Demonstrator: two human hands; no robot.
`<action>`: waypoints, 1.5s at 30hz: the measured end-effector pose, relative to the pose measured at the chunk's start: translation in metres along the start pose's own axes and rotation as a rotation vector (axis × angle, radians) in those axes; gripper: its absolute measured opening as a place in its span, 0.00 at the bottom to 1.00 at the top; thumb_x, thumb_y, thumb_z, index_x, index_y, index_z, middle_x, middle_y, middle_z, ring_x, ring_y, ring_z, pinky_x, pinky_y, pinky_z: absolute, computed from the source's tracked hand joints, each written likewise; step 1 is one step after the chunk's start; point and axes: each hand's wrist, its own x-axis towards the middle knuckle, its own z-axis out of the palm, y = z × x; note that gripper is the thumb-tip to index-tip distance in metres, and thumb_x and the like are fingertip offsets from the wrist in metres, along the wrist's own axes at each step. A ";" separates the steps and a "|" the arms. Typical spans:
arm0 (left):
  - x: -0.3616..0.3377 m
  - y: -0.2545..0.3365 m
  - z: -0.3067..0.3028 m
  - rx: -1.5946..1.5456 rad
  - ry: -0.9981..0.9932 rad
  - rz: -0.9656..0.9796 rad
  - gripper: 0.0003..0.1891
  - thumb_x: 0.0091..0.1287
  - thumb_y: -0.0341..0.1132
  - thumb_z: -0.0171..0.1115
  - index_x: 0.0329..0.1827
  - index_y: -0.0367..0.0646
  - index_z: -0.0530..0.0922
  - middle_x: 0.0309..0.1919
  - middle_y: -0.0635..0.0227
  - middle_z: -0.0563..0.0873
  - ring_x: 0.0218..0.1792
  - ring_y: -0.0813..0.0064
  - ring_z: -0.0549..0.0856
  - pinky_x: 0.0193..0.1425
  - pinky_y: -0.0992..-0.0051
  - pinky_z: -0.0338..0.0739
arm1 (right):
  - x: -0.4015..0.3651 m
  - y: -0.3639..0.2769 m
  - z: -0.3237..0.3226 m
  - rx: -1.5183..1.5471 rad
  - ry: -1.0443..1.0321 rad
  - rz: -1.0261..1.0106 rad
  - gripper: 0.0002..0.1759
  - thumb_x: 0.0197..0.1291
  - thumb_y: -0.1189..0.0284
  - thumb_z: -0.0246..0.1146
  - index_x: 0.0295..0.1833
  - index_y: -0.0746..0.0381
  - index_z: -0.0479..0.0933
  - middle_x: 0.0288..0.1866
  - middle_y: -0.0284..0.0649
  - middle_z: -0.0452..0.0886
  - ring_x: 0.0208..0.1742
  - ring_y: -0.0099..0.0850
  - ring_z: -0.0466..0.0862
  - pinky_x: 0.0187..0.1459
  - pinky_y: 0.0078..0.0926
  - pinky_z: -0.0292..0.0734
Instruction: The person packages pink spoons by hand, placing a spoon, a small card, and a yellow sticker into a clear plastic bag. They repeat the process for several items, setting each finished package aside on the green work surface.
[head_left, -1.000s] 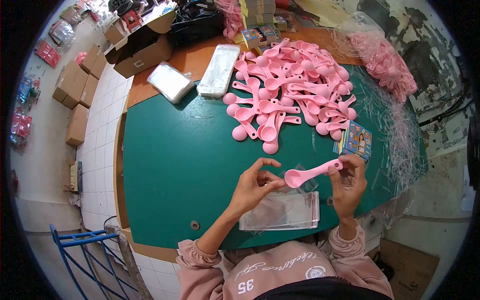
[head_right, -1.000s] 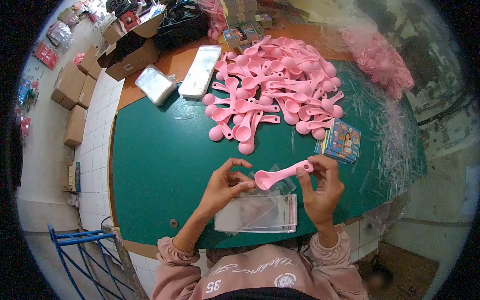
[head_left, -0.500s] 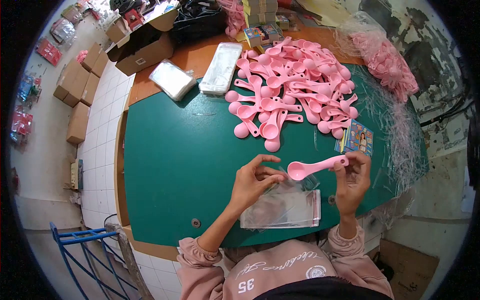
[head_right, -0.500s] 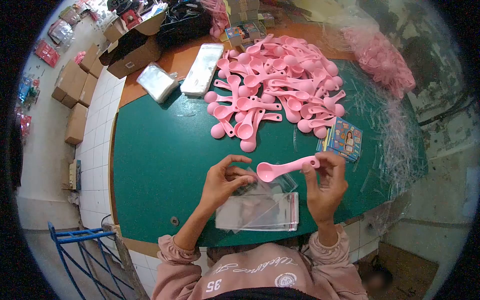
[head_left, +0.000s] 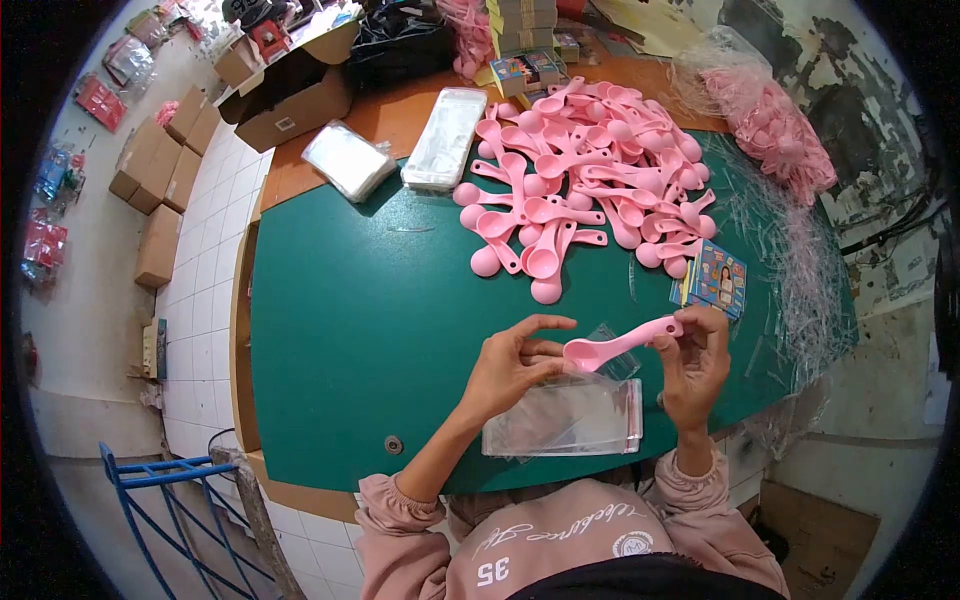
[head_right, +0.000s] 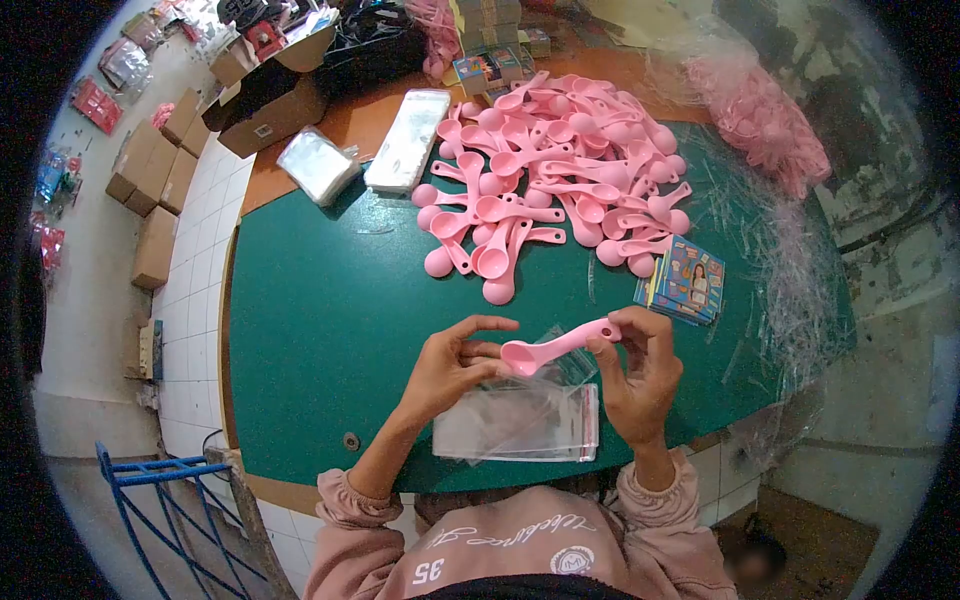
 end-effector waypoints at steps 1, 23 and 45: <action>0.000 0.000 0.000 0.014 0.014 -0.003 0.21 0.58 0.20 0.60 0.56 0.36 0.70 0.42 0.58 0.83 0.43 0.77 0.82 0.47 0.78 0.77 | 0.000 -0.002 0.000 -0.024 -0.021 0.010 0.15 0.56 0.78 0.63 0.47 0.67 0.68 0.37 0.37 0.75 0.38 0.21 0.76 0.41 0.17 0.73; -0.003 0.002 0.006 -0.302 -0.003 0.237 0.08 0.68 0.33 0.52 0.42 0.37 0.72 0.54 0.55 0.76 0.46 0.78 0.78 0.48 0.76 0.75 | 0.024 -0.006 0.018 -0.070 -0.454 0.109 0.11 0.54 0.78 0.63 0.42 0.67 0.71 0.33 0.39 0.78 0.36 0.23 0.80 0.39 0.21 0.77; -0.007 0.011 -0.008 -0.152 -0.138 0.081 0.16 0.71 0.37 0.46 0.52 0.33 0.72 0.40 0.59 0.83 0.42 0.77 0.82 0.46 0.80 0.76 | 0.069 0.084 -0.120 -1.262 0.077 0.149 0.19 0.57 0.63 0.60 0.47 0.68 0.74 0.43 0.48 0.76 0.43 0.41 0.78 0.44 0.36 0.71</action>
